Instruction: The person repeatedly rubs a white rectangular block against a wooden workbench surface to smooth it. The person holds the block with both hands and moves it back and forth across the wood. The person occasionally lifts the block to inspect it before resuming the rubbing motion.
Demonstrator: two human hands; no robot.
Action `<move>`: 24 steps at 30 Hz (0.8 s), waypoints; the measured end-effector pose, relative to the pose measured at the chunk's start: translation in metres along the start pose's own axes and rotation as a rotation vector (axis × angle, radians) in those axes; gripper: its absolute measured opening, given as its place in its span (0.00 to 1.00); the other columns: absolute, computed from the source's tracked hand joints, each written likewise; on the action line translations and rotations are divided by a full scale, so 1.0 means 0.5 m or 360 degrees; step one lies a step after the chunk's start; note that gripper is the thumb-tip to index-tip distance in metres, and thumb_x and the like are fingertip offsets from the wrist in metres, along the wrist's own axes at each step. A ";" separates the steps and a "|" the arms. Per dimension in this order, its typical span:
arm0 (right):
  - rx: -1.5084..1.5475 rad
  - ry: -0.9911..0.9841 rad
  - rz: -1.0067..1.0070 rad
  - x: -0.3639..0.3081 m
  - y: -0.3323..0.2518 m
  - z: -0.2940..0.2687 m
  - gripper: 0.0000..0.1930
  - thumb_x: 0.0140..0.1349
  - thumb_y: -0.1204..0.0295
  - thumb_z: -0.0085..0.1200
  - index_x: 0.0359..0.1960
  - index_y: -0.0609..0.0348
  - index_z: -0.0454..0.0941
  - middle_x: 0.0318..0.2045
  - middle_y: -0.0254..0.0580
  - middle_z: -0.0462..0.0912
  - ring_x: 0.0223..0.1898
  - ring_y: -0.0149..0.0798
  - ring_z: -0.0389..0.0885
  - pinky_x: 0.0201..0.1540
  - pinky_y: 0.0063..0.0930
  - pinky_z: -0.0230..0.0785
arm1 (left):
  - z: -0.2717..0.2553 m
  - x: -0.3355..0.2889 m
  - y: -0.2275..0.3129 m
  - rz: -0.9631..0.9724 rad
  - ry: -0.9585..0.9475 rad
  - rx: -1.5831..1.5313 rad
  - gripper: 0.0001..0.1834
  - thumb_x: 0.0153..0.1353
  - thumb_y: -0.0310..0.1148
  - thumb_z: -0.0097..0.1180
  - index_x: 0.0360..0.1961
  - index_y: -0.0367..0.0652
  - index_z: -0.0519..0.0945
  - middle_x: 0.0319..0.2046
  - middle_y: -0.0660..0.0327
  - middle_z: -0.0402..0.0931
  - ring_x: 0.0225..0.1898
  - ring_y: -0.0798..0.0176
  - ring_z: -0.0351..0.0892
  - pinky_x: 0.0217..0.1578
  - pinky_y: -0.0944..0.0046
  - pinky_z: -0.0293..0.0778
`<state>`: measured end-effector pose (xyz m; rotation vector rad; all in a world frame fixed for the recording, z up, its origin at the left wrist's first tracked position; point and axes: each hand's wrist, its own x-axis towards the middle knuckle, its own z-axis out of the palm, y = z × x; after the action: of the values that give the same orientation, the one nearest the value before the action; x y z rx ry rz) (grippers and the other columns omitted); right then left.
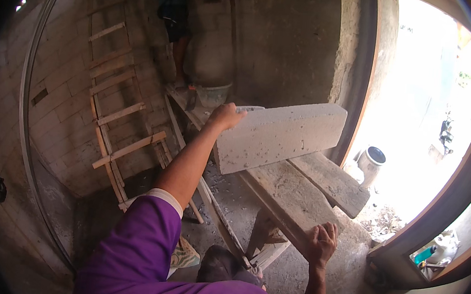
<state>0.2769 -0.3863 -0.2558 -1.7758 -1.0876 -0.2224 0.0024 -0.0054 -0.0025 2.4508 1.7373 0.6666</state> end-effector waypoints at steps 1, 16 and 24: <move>-0.0001 0.0046 -0.0043 -0.001 -0.001 0.002 0.07 0.64 0.73 0.61 0.38 0.64 0.88 0.48 0.47 0.85 0.59 0.52 0.79 0.66 0.41 0.68 | 0.000 0.000 0.000 0.0006 0.0003 -0.0004 0.37 0.68 0.60 0.56 0.59 0.35 0.80 0.59 0.41 0.80 0.62 0.41 0.79 0.63 0.47 0.74; -0.0005 -0.0044 0.0089 -0.003 -0.009 -0.007 0.10 0.66 0.71 0.61 0.41 0.64 0.89 0.55 0.51 0.84 0.66 0.54 0.76 0.70 0.40 0.65 | 0.000 0.002 -0.001 0.0009 -0.0022 -0.0007 0.36 0.68 0.59 0.56 0.59 0.35 0.80 0.59 0.41 0.81 0.62 0.42 0.79 0.63 0.47 0.74; -0.0015 -0.0075 0.0109 -0.003 -0.006 -0.008 0.10 0.66 0.70 0.61 0.43 0.63 0.89 0.57 0.53 0.84 0.67 0.54 0.75 0.71 0.41 0.64 | -0.002 0.000 0.002 -0.0001 -0.0030 0.0006 0.36 0.68 0.59 0.56 0.59 0.35 0.80 0.59 0.41 0.80 0.62 0.42 0.80 0.63 0.47 0.74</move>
<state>0.2750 -0.3898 -0.2528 -1.8315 -1.0586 -0.1453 0.0027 -0.0058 -0.0012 2.4506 1.7343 0.6386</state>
